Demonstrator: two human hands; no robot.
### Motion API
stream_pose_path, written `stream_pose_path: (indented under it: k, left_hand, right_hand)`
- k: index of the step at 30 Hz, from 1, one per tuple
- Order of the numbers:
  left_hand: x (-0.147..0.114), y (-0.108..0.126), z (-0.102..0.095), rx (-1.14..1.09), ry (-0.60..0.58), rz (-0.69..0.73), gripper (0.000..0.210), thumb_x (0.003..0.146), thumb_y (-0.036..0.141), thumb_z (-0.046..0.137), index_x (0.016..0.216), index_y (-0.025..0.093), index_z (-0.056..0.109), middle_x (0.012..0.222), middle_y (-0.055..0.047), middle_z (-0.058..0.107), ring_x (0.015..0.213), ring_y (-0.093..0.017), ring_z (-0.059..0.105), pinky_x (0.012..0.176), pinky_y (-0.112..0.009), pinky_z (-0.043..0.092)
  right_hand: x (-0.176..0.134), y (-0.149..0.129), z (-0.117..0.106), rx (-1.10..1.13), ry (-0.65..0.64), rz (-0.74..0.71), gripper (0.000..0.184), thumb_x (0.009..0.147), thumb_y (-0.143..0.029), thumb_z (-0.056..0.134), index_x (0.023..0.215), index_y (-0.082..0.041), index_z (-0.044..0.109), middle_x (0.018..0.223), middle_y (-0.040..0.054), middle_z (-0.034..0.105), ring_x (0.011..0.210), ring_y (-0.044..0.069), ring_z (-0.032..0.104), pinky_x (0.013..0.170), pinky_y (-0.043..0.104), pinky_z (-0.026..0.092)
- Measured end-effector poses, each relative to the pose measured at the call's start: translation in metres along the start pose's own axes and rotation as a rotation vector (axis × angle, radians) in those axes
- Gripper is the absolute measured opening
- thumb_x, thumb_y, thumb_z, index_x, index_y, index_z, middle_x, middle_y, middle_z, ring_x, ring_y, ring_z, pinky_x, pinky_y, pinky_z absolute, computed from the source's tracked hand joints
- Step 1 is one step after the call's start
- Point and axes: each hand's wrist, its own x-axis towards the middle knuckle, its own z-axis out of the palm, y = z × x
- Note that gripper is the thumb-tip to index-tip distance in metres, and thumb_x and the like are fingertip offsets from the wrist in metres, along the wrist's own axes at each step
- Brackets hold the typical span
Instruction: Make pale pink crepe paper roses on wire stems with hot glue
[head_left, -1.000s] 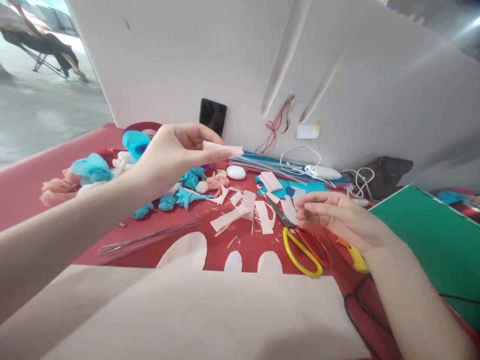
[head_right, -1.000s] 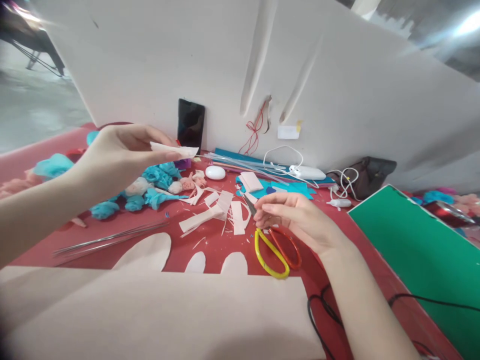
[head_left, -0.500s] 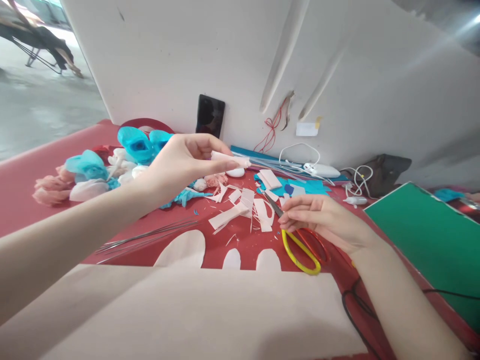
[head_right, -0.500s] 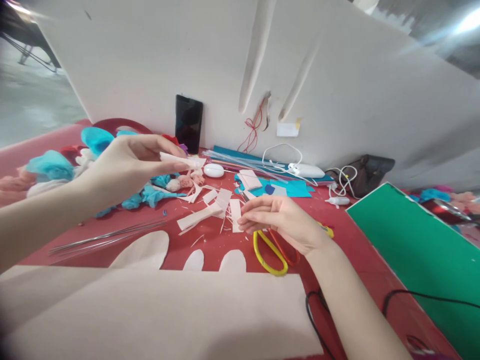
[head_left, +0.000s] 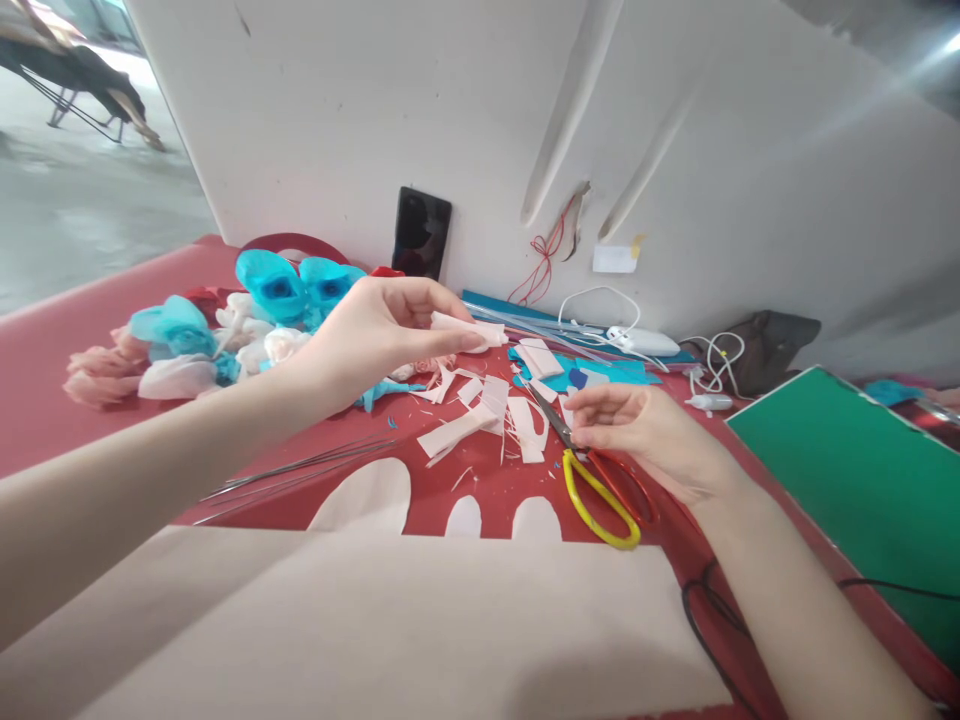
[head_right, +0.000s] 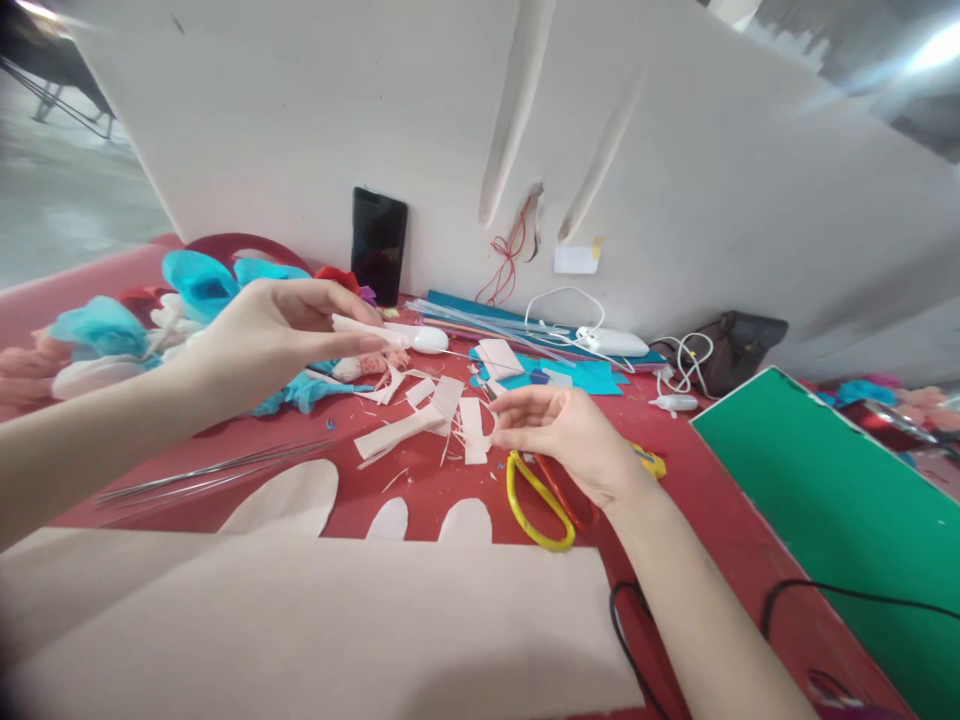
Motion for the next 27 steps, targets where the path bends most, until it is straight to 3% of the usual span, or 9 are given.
stream_pose_path:
  k: [6, 11, 13, 22, 27]
  left_hand:
    - [0.001, 0.001, -0.001, 0.007, 0.003, -0.042, 0.024, 0.061, 0.037, 0.074, 0.069, 0.019, 0.062, 0.063, -0.002, 0.07, 0.065, -0.018, 0.067, 0.053, -0.02, 0.05]
    - [0.0, 0.001, -0.002, 0.003, -0.01, -0.031, 0.024, 0.061, 0.036, 0.074, 0.07, 0.018, 0.062, 0.065, -0.001, 0.07, 0.063, -0.016, 0.066, 0.054, -0.02, 0.049]
    - [0.0, 0.0, -0.003, 0.004, -0.007, -0.029, 0.023, 0.061, 0.036, 0.074, 0.07, 0.018, 0.062, 0.063, -0.001, 0.07, 0.061, -0.015, 0.066, 0.053, -0.02, 0.048]
    - [0.0, -0.001, -0.004, 0.013, -0.012, -0.027, 0.023, 0.062, 0.037, 0.074, 0.069, 0.019, 0.062, 0.062, -0.001, 0.07, 0.064, -0.017, 0.067, 0.054, -0.02, 0.049]
    - [0.001, -0.001, -0.003, 0.031, -0.043, 0.004, 0.023, 0.065, 0.039, 0.072, 0.07, 0.019, 0.062, 0.065, 0.0, 0.071, 0.066, -0.015, 0.067, 0.056, -0.019, 0.05]
  right_hand:
    - [0.007, 0.012, -0.002, -0.02, 0.009, -0.017, 0.029, 0.054, -0.025, 0.082, 0.079, -0.016, 0.07, 0.067, 0.0001, 0.064, 0.06, 0.01, 0.058, 0.057, 0.023, 0.048]
    - [0.009, 0.019, -0.004, -0.03, -0.018, -0.024, 0.011, 0.08, -0.021, 0.063, 0.085, -0.011, 0.062, 0.073, -0.001, 0.062, 0.066, 0.01, 0.06, 0.066, 0.028, 0.052]
    - [0.009, 0.019, -0.004, -0.03, -0.031, -0.014, 0.012, 0.085, -0.023, 0.056, 0.088, -0.011, 0.06, 0.079, 0.0002, 0.062, 0.069, 0.011, 0.06, 0.067, 0.03, 0.052]
    - [0.013, 0.019, -0.005, 0.021, -0.018, -0.019, 0.017, 0.085, -0.023, 0.056, 0.098, -0.012, 0.058, 0.091, 0.0032, 0.061, 0.08, 0.014, 0.06, 0.072, 0.033, 0.051]
    - [0.015, 0.021, -0.007, 0.062, -0.006, -0.039, 0.014, 0.085, -0.022, 0.056, 0.094, -0.011, 0.059, 0.09, 0.0028, 0.062, 0.079, 0.014, 0.06, 0.072, 0.033, 0.052]
